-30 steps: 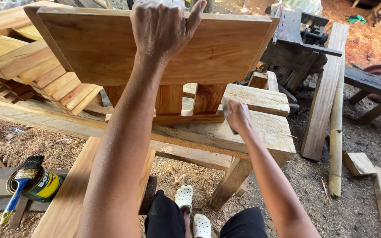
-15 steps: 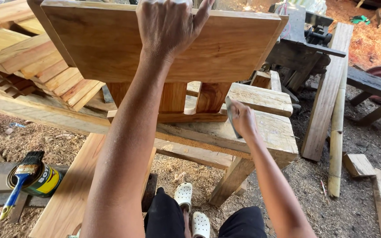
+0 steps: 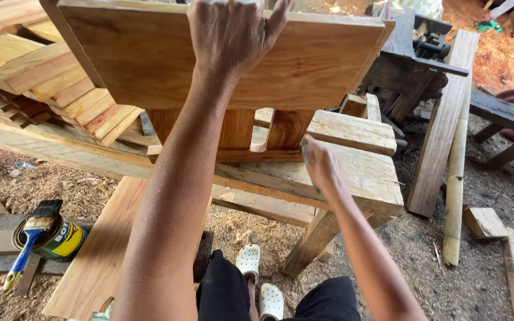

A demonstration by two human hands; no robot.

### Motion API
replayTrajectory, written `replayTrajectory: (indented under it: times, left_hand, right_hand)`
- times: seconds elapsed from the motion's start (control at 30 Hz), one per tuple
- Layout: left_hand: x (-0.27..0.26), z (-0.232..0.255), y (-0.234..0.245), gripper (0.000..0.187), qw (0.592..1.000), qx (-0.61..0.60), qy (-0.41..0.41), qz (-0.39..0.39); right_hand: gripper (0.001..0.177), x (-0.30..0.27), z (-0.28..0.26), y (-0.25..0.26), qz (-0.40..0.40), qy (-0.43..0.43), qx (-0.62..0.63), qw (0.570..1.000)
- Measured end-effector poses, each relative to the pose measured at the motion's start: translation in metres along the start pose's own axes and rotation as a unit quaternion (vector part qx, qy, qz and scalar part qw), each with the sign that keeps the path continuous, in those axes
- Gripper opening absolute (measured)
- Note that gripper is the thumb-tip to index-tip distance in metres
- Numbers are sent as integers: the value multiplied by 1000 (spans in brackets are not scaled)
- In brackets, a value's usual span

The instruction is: The person sands a wooden chair backrest using a sanding block. They hold the piece with one hand and rub the sanding block over the edges and surfaces, flipping the piece to work on different sides.

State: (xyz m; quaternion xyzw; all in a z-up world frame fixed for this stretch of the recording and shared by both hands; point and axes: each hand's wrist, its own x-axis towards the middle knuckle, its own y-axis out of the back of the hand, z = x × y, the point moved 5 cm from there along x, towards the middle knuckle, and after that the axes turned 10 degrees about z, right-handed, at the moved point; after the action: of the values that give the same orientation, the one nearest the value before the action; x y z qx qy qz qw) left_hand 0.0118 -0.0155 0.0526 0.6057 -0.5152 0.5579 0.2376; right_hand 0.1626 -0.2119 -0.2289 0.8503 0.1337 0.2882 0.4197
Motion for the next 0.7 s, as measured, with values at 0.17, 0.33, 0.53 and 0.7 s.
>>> replayTrajectory:
  times: [0.17, 0.33, 0.53, 0.7]
  left_hand:
    - [-2, -1, -5, 66, 999, 19, 2, -39]
    - [-2, 0, -2, 68, 999, 21, -6, -40]
    - [-6, -2, -11, 71, 998, 3, 0, -65]
    - [-9, 1, -11, 71, 997, 11, -7, -74]
  right_hand:
    - [45, -14, -13, 11, 16, 21, 47, 999]
    - [38, 43, 6, -7, -83, -53, 9, 995]
    - [41, -11, -7, 7, -44, -5, -40, 998]
    - [48, -10, -14, 18, -31, -33, 3, 999]
